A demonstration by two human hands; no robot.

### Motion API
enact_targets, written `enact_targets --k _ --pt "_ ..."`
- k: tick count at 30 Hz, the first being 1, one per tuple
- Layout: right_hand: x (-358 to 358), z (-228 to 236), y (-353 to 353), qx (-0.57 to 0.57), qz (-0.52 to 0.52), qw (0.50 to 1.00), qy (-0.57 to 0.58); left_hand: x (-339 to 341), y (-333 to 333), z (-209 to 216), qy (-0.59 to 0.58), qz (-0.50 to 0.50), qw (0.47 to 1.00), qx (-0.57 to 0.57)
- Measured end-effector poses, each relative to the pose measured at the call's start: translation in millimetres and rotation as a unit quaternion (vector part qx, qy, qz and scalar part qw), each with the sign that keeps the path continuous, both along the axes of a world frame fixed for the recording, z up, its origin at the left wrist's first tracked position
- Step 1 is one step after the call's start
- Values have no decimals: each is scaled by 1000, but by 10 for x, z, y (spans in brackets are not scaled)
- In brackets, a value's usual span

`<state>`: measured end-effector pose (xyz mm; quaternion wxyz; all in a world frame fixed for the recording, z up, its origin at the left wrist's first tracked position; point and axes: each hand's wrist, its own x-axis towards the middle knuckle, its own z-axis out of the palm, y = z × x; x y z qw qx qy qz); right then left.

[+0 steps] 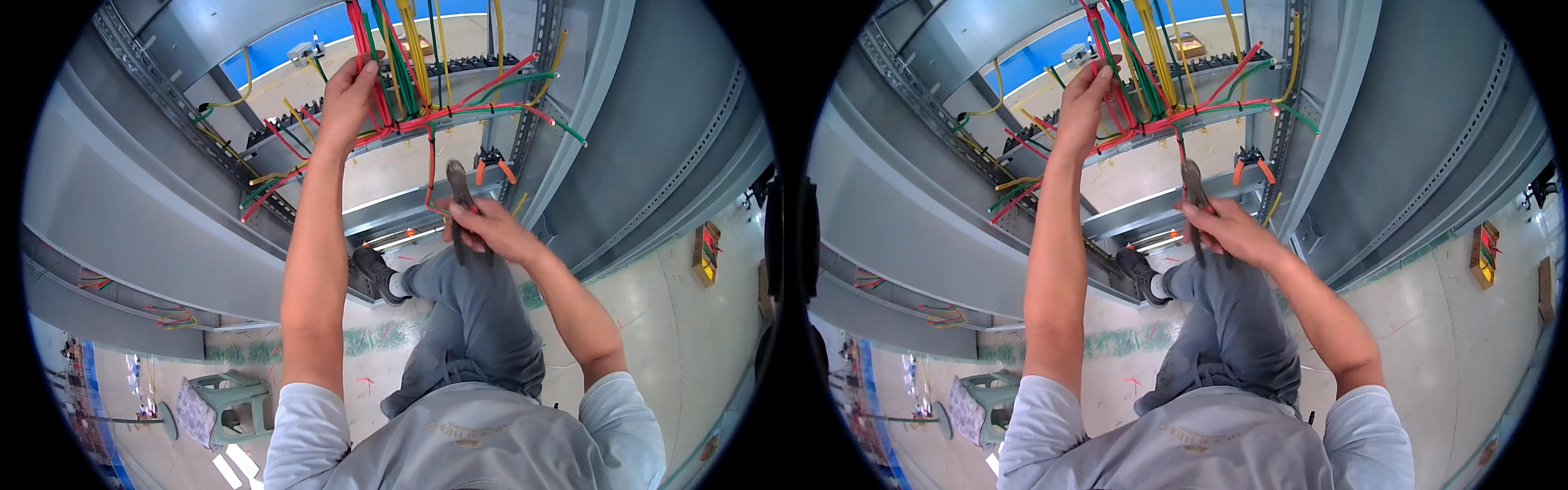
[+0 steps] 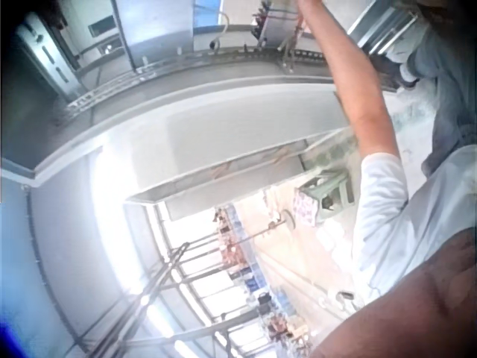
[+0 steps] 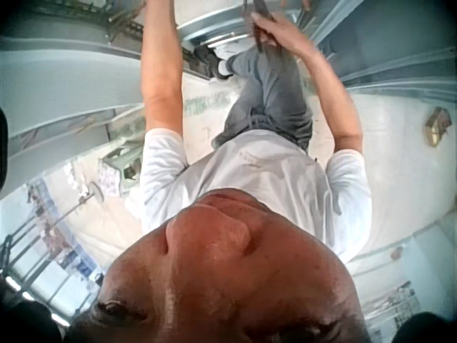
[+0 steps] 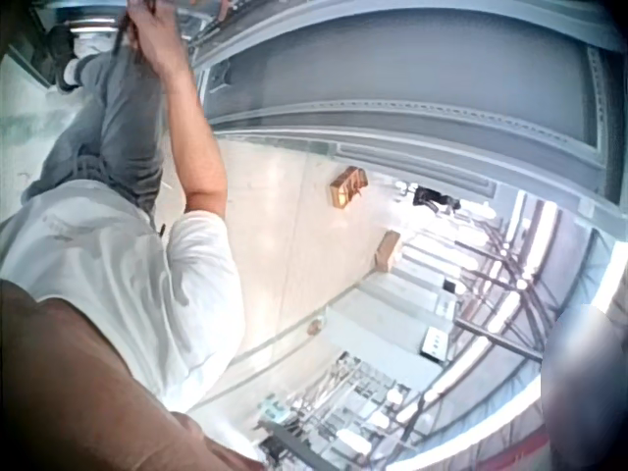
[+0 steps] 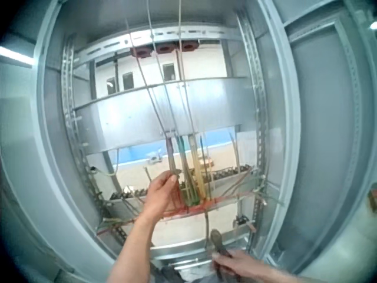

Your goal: The person climbs a small stool and uses pliers to strip and connect multiple colored wires inside an electrical panel. The person repeatedly strips wire ends and secures them into terminal blocks.

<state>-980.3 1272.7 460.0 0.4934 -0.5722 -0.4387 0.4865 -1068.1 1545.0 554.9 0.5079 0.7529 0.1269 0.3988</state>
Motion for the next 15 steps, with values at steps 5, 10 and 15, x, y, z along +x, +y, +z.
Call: enact_targets --k 5,10,15 --pt "-29 576 527 70 106 966 224 -116 70 -7 -86 -119 984 -106" --pt "-1 777 1044 121 202 914 331 -98 88 -60 -128 -186 962 -154" --pt "26 829 1313 128 242 868 415 -108 238 -148 -133 -190 962 -142"
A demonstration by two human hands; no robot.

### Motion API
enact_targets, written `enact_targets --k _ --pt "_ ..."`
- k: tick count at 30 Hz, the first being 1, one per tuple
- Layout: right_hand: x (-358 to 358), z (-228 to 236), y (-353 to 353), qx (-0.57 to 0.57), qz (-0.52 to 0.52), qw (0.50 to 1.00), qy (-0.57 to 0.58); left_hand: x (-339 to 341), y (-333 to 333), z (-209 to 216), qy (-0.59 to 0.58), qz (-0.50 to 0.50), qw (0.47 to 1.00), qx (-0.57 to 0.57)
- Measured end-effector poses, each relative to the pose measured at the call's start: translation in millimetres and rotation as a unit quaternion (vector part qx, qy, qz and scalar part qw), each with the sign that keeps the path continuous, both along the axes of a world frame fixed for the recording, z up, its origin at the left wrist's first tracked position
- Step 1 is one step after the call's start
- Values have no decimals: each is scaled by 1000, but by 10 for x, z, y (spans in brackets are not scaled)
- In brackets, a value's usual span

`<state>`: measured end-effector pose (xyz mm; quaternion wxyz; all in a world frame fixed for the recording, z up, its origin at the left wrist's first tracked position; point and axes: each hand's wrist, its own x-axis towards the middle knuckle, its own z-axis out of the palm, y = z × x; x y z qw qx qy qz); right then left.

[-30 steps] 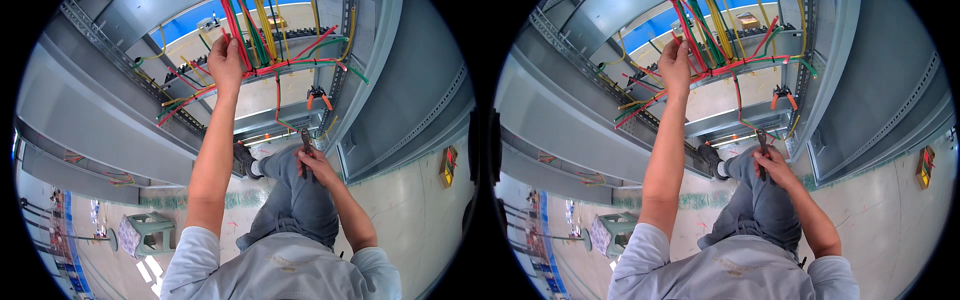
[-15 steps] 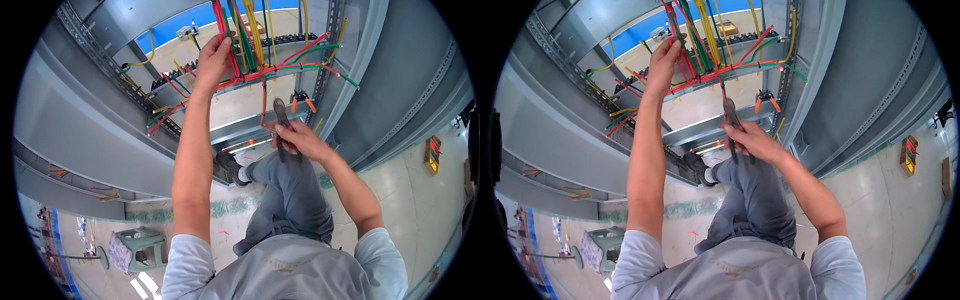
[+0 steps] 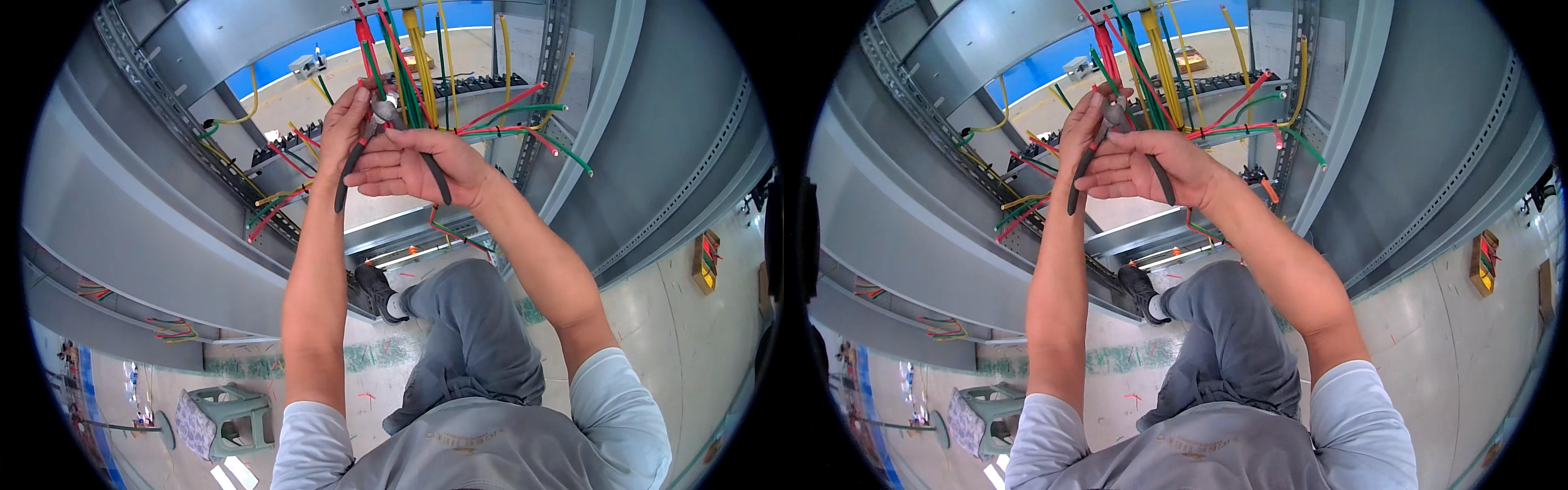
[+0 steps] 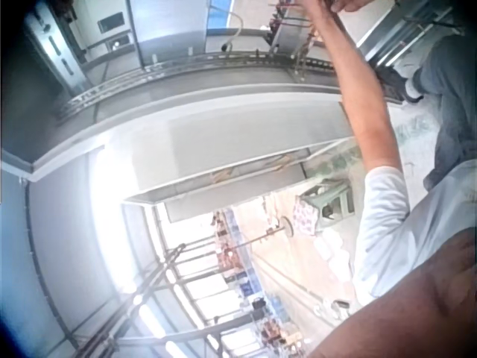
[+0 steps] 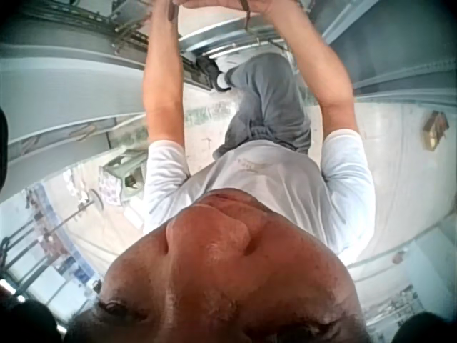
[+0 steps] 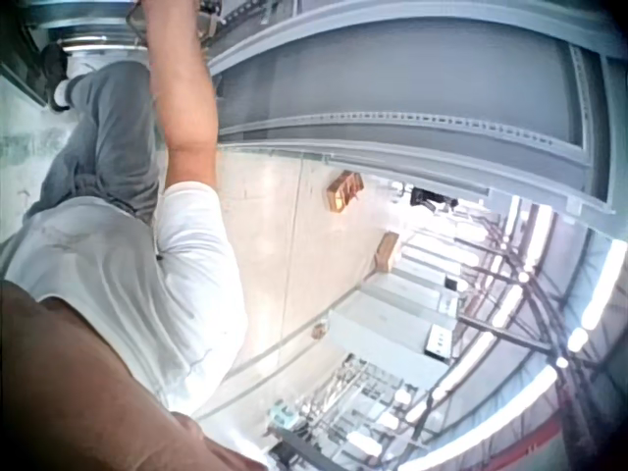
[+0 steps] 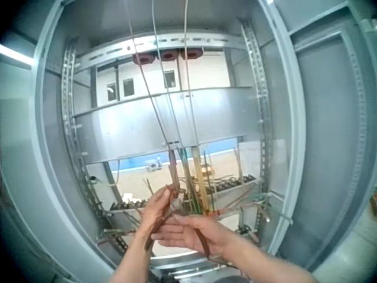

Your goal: The person climbs a small stool and uses pliers to strip and connect multiple colored wires inside an electrical panel. The person repeatedly strips wire ends and secures them into terminal blocks.

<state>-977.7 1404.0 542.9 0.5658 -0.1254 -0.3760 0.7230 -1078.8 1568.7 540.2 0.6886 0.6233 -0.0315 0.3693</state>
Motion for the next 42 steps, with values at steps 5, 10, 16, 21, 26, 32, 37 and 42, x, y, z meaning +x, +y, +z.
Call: enact_targets --k 5,10,16,21,26,32,37,42 --pt "96 -9 48 11 20 1000 9 55 90 -60 10 49 998 28" --pt "204 10 154 26 45 999 1 70 65 -61 -13 21 999 34" --pt "169 133 189 16 43 999 19 25 -21 -32 -23 -55 996 -64" --pt "205 177 139 -1 38 999 7 -5 -67 -12 4 -24 998 -64" --pt "291 167 117 0 44 999 5 38 -4 -98 19 26 998 -46" --pt "332 104 162 -1 50 999 13 3 -35 -96 39 35 998 -21" --pt "376 133 129 17 50 998 -25 -18 -1 -112 33 22 999 -12" --pt "372 125 143 10 42 999 -26 -37 -51 -95 24 19 999 -9"
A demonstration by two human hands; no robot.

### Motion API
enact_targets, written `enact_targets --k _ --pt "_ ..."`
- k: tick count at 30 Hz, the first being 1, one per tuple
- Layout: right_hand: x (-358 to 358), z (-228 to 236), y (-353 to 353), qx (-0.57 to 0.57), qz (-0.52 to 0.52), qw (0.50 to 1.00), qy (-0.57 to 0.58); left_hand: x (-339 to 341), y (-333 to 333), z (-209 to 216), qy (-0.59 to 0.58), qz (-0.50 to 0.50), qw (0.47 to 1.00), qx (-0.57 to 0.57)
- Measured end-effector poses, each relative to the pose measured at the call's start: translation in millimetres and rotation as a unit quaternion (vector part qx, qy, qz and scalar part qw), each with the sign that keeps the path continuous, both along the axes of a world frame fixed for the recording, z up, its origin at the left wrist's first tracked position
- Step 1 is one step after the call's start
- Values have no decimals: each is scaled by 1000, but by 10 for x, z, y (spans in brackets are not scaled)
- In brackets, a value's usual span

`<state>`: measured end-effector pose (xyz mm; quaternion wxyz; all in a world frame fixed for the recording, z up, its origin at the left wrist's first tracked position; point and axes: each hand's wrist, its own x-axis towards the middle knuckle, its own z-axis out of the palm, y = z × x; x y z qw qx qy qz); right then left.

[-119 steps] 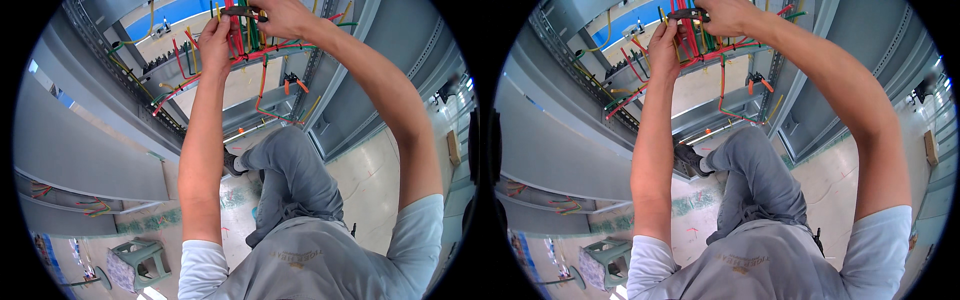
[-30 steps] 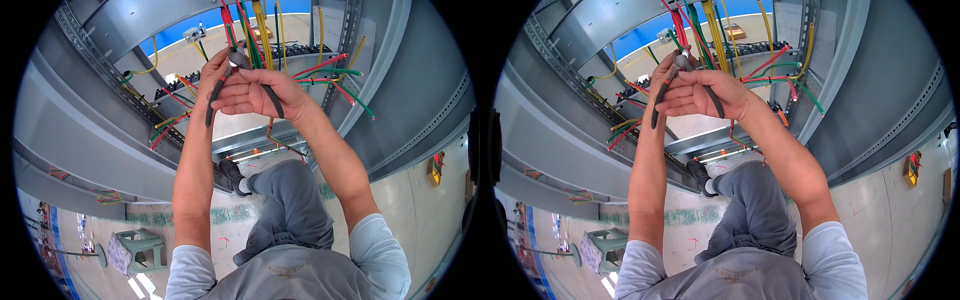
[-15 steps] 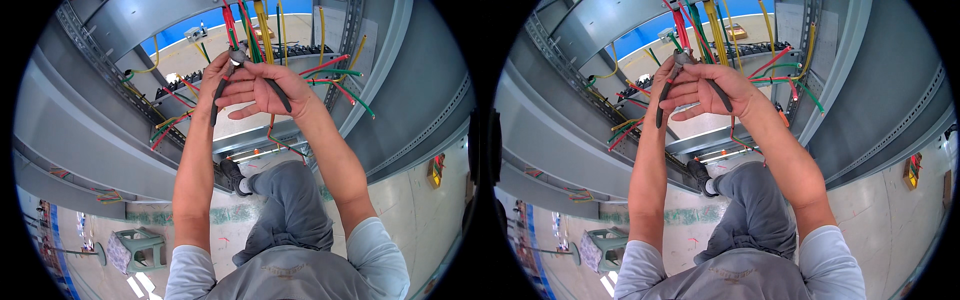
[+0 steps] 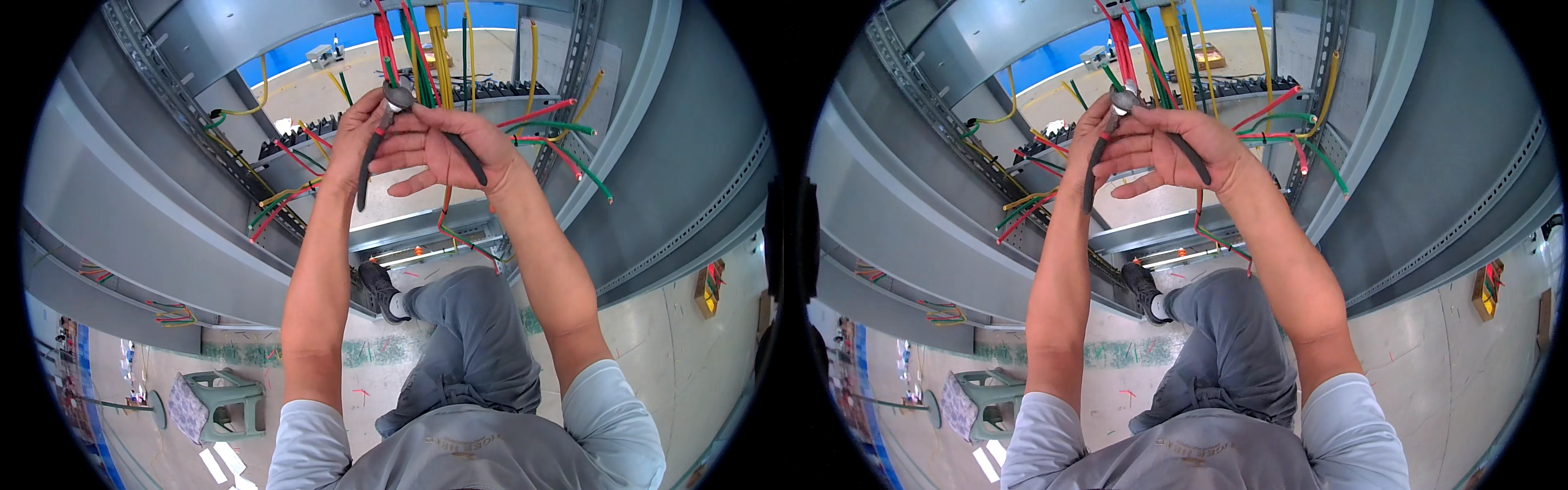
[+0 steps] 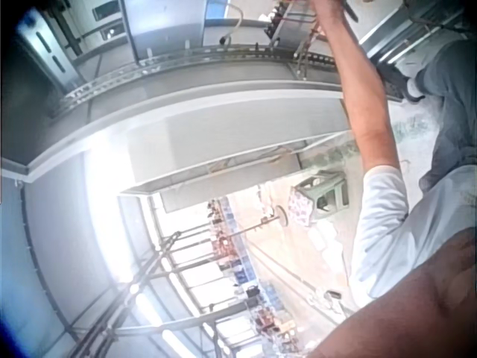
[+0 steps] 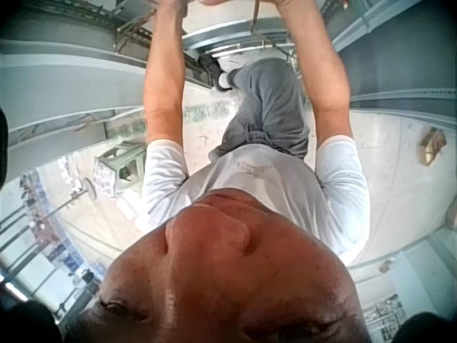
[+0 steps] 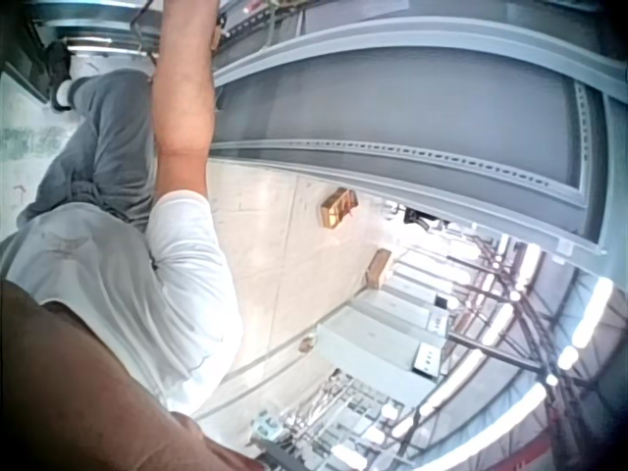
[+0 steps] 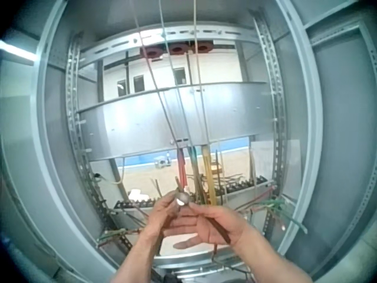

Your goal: The person climbs a small stool and uses pliers to strip and connect multiple colored wires inside an electrical panel. The person repeatedly strips wire ends and secures them into terminal blocks.

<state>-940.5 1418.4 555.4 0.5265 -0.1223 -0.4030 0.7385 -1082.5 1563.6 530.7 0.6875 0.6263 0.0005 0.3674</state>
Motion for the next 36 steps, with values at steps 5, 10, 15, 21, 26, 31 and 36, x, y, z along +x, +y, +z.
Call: enact_targets --k 5,10,15,21,26,31,36 --pt "-68 -65 -11 -22 -69 997 -23 -11 -91 45 -2 -21 999 -25" --pt "-232 -47 -90 -63 -18 994 88 -28 30 23 6 -44 999 3" --pt "-500 -146 -63 -8 -15 988 151 -6 -58 14 -2 -38 999 -34" --pt "-593 -149 85 49 -74 993 82 23 -62 32 5 -2 1000 -1" --pt "-686 -142 7 6 -122 983 137 142 -99 35 30 103 994 -20" --pt "-763 -149 -202 50 -121 988 80 98 -289 58 -16 159 983 92" --pt "-517 -958 -883 -34 -115 990 70 73 -825 -108 -55 439 813 380"
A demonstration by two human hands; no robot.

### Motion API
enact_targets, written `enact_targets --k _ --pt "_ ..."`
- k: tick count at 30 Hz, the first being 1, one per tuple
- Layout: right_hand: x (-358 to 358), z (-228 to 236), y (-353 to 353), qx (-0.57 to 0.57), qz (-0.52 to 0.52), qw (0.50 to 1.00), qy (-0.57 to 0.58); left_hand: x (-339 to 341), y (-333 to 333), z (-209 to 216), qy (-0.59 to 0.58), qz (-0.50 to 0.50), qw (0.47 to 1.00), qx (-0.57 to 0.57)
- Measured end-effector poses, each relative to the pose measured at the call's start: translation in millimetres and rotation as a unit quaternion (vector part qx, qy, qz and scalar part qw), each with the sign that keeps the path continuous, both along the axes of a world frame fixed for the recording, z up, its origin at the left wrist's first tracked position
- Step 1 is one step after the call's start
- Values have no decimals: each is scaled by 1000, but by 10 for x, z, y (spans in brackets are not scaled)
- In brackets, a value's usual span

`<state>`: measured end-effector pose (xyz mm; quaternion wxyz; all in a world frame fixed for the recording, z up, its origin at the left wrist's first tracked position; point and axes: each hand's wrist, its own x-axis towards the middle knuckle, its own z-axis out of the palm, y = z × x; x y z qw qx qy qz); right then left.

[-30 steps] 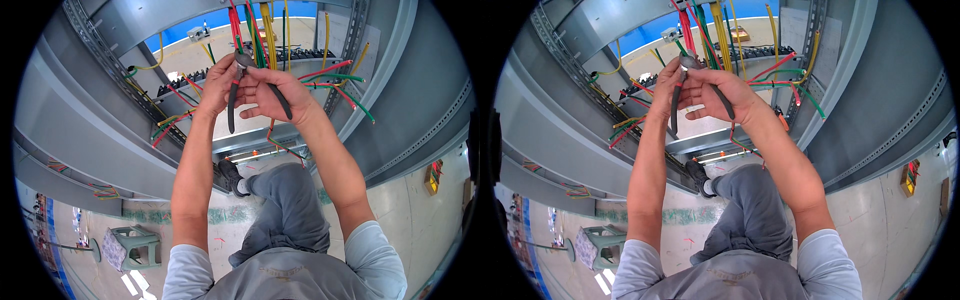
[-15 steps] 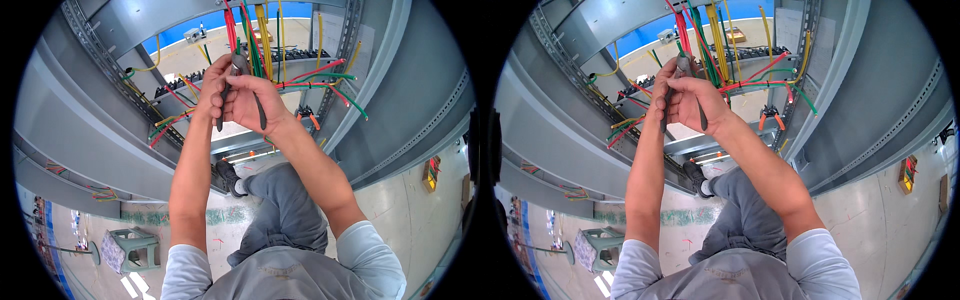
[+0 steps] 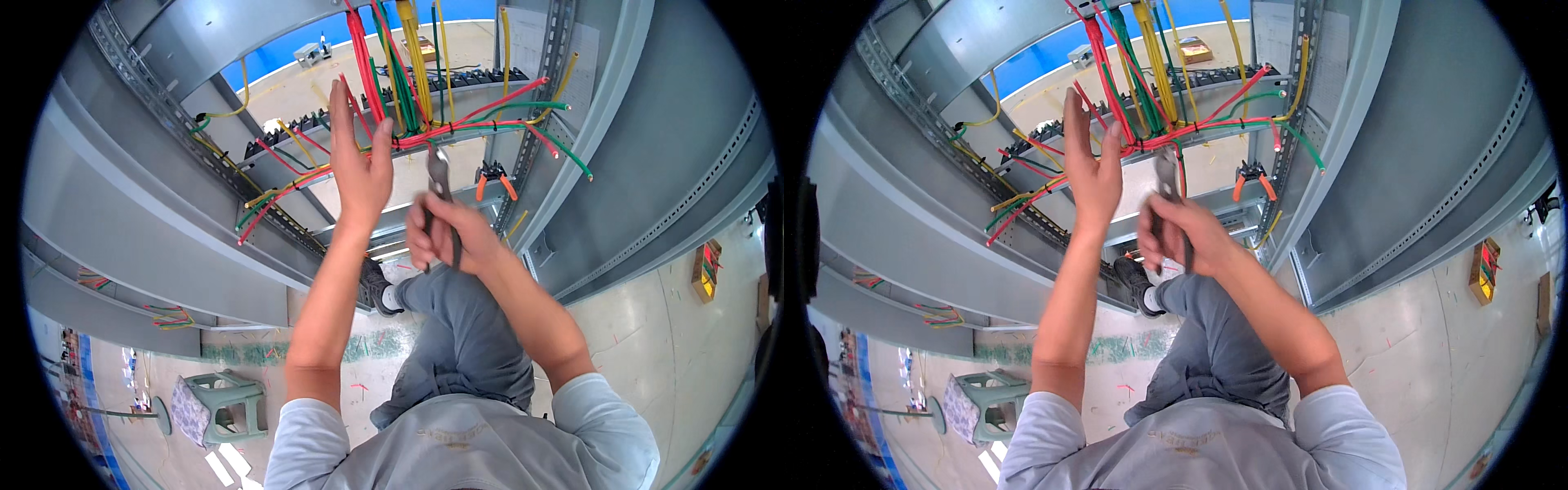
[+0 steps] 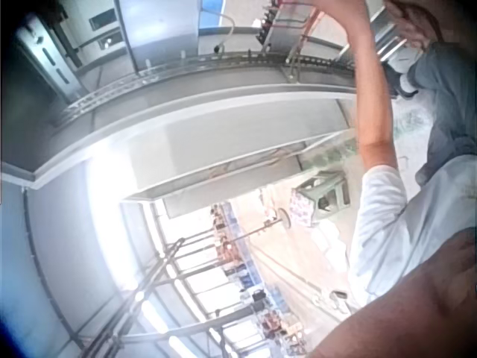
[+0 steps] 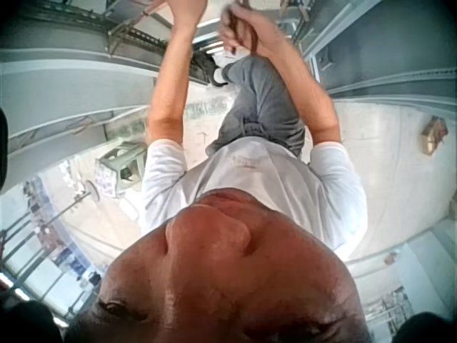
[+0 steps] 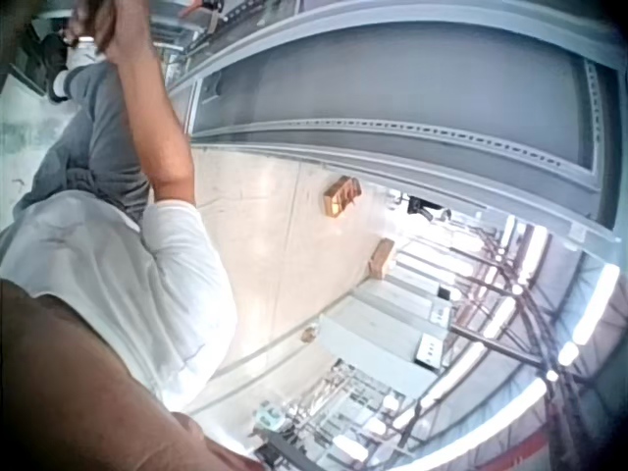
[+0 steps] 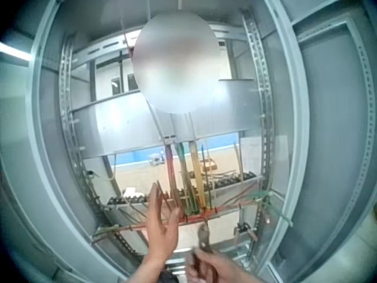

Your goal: The person climbs a small stool and uses pliers to strip and connect multiple colored wires inside an electrical panel. The person repeatedly strips wire ends and secures them into terminal blocks.

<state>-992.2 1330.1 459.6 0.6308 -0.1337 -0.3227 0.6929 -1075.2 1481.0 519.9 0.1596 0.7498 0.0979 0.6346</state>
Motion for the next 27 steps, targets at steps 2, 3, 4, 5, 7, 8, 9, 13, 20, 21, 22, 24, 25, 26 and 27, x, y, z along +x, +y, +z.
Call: enact_targets --k 2,3,4,5,7,8,9,13,20,21,22,24,25,26,27 --pt "27 -327 -204 -39 -32 999 -13 -17 -73 45 17 31 998 56" --pt "14 -486 -286 -62 -62 995 -39 -17 -101 39 26 45 995 81" --pt "12 -592 -354 -84 -89 990 -68 63 -82 79 -4 -5 1000 -7" --pt "28 -676 -428 -102 -89 984 -116 121 -33 128 -3 -11 999 -46" --pt "74 -723 -528 -130 -87 964 -214 220 99 265 -3 -22 993 -120" --pt "89 -678 -575 -145 -57 956 -250 220 222 298 32 -18 990 -136" --pt "97 -632 -598 -146 -36 958 -243 243 294 314 40 -42 984 -167" --pt "92 -353 -595 -119 15 971 -208 349 532 339 46 -179 936 -301" --pt "56 473 83 -14 80 995 -64 296 580 327 41 -316 862 -394" --pt "121 537 247 8 98 994 -43 319 580 315 38 -343 847 -404" --pt "121 649 360 22 84 996 -36 290 616 319 61 -353 853 -380" --pt "92 825 598 45 82 995 -19 315 861 160 21 -410 826 -386" --pt "121 885 701 53 83 995 -10 337 879 159 3 -443 809 -388" --pt "150 930 768 60 84 995 -1 261 909 142 5 -497 761 -416" --pt "200 945 803 63 75 995 -1 252 793 159 -20 -526 746 -409"
